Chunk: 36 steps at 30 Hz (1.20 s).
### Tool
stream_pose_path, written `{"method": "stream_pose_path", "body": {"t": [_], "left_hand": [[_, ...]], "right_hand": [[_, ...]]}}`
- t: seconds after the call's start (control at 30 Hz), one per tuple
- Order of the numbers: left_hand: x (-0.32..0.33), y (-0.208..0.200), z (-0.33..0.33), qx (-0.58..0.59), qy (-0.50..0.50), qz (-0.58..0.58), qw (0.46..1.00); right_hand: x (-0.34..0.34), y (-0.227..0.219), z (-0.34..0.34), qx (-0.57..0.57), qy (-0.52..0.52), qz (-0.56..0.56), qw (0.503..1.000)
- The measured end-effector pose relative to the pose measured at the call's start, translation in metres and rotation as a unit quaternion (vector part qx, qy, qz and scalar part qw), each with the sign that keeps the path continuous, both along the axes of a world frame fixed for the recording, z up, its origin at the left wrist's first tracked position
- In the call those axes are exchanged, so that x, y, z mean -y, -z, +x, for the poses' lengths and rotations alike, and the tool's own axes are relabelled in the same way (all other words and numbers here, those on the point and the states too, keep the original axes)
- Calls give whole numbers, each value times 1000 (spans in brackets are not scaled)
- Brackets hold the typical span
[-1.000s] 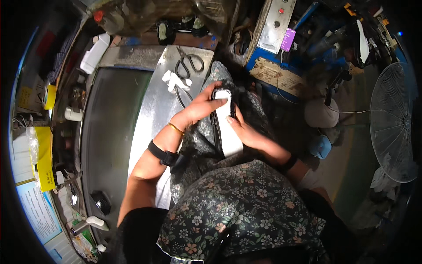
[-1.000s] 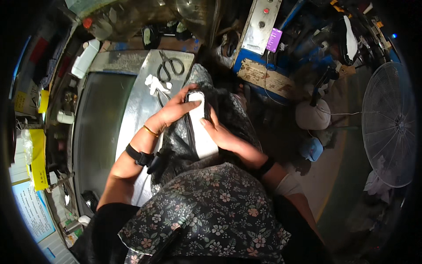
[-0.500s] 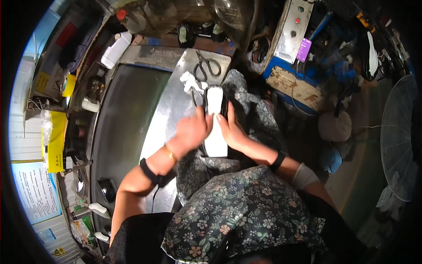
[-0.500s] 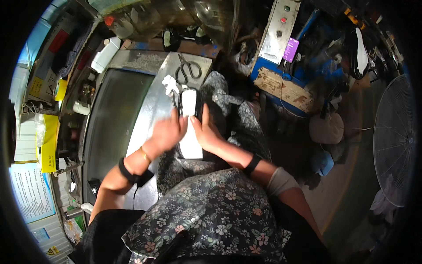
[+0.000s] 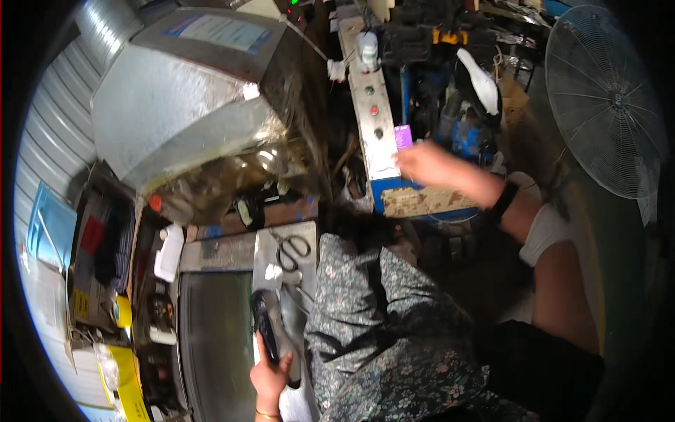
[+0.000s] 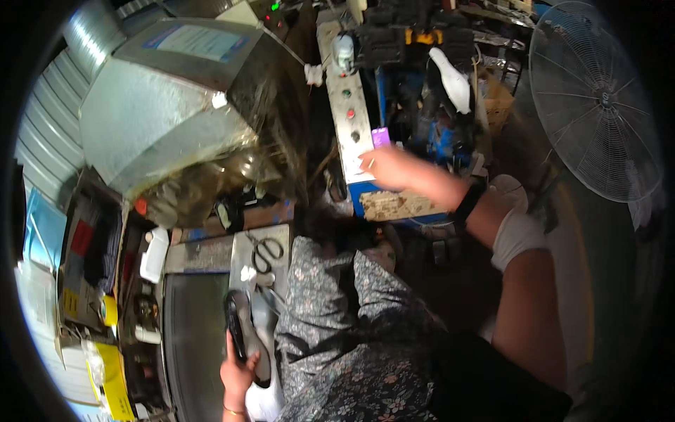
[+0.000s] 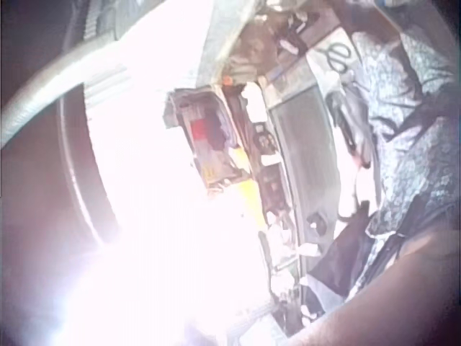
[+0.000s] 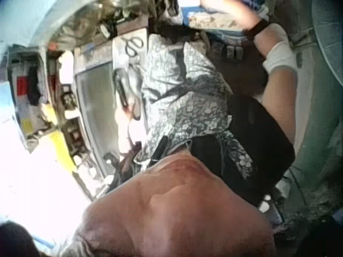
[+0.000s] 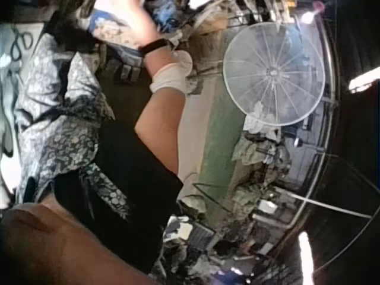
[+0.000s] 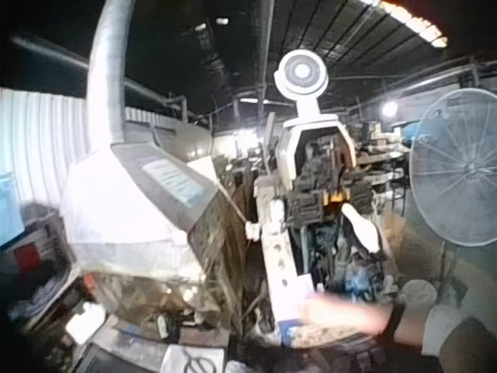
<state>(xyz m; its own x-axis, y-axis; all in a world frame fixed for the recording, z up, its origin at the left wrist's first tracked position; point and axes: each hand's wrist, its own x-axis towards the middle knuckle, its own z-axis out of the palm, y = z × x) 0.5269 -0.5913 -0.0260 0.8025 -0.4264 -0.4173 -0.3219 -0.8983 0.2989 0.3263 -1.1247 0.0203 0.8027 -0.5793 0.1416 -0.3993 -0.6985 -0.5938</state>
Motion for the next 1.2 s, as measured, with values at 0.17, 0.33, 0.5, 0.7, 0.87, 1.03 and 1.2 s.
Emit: {"method": "stream_pose_path", "body": {"t": [0.17, 0.33, 0.5, 0.7, 0.87, 1.03, 1.2], "left_hand": [[-28, 70, -39, 122, 119, 81, 982], [-27, 91, -69, 241, 80, -132, 958], [14, 52, -81, 94, 13, -407, 909], [125, 9, -92, -192, 74, -555, 806], [176, -35, -58, -366, -223, -682, 592], [110, -33, -37, -208, 104, -333, 914], [60, 4, -48, -113, 201, -373, 899]], "right_hand": [[126, -75, -100, 34, 314, -453, 834], [160, -50, -112, 42, 324, -261, 908], [154, -27, -119, 49, 290, -468, 833], [-74, -25, -55, 327, -13, 78, 942], [-236, 12, -3, 256, -303, 108, 911], [-232, 31, 17, 187, -194, 717, 643], [-251, 54, 4, -67, -151, 709, 686]]}}
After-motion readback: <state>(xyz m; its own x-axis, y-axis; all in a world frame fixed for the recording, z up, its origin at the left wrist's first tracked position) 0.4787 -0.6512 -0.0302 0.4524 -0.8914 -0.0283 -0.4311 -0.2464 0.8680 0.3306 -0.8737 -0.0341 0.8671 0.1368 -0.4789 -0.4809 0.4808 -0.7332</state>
